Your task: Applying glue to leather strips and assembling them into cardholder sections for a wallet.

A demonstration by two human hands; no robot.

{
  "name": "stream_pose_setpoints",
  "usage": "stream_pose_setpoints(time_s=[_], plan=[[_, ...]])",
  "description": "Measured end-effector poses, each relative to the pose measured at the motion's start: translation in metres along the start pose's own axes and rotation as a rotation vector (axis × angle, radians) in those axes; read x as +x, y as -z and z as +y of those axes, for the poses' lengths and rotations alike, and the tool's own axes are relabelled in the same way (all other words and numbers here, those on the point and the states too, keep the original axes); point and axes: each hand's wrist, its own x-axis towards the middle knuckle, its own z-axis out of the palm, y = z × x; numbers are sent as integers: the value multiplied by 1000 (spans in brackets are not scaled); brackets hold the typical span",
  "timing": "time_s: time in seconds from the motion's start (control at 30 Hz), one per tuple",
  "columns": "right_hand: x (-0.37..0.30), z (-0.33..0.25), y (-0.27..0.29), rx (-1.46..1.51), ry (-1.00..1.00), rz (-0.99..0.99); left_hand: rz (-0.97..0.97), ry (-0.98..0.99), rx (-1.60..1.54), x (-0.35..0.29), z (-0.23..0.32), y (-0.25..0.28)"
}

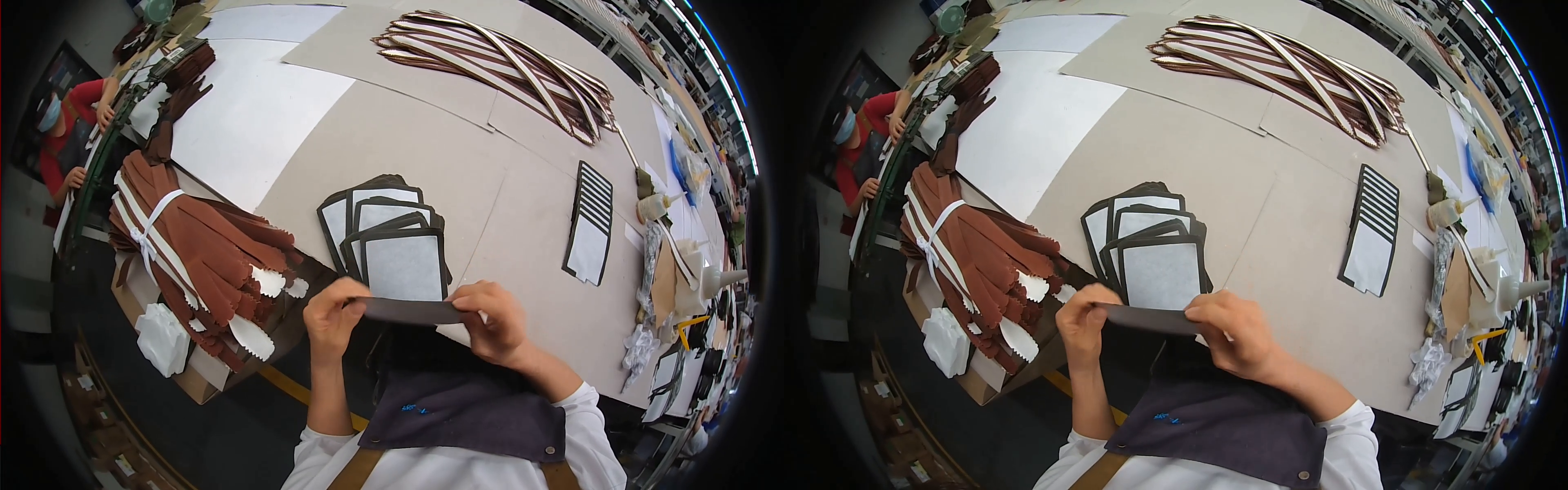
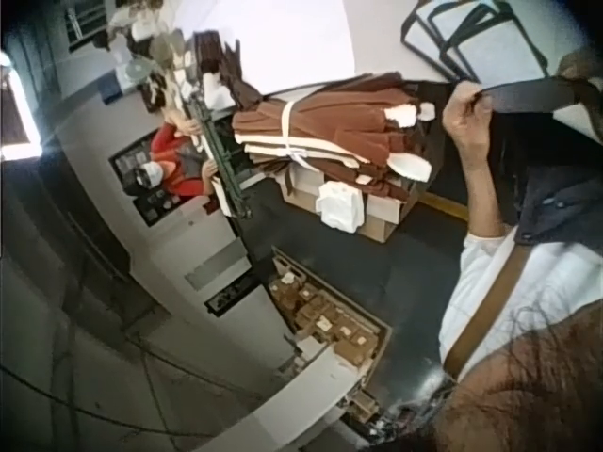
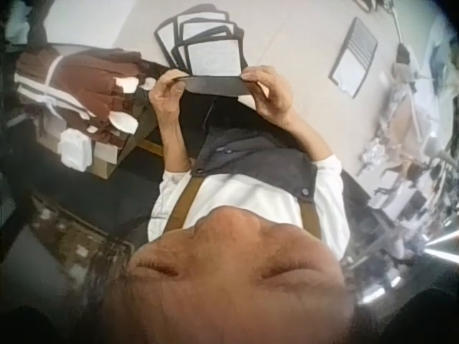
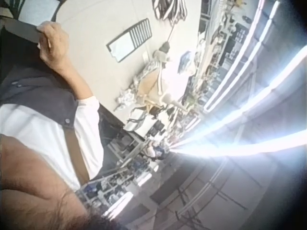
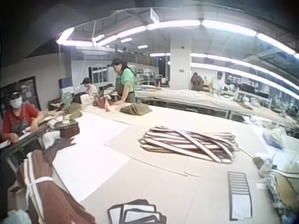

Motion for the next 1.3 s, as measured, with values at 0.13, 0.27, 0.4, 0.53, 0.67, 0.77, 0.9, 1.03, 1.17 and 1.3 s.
stream_pose_setpoints(time_s=[0.13,0.27,0.4,0.53,0.67,0.77,0.9,1.03,1.17,1.3], plan=[[11,10,-9,165,-655,92,275,297,230,0,4,-18],[-1,66,-28,130,-872,43,393,276,428,6,-34,-17],[-6,78,-32,22,-706,46,433,221,539,8,-38,-20],[-6,82,-32,35,-737,19,451,244,534,11,-37,-20],[-3,80,-32,34,-736,7,453,243,554,11,-38,-20],[-2,80,-32,32,-749,1,450,248,540,11,-38,-21],[-3,81,-32,8,-749,-21,443,229,570,11,-38,-22],[-4,82,-33,-10,-747,-33,430,197,628,10,-39,-22],[1,78,-31,-16,-727,-40,430,181,650,12,-34,-27],[8,84,-28,11,-755,-46,390,165,805,13,-32,-29]])
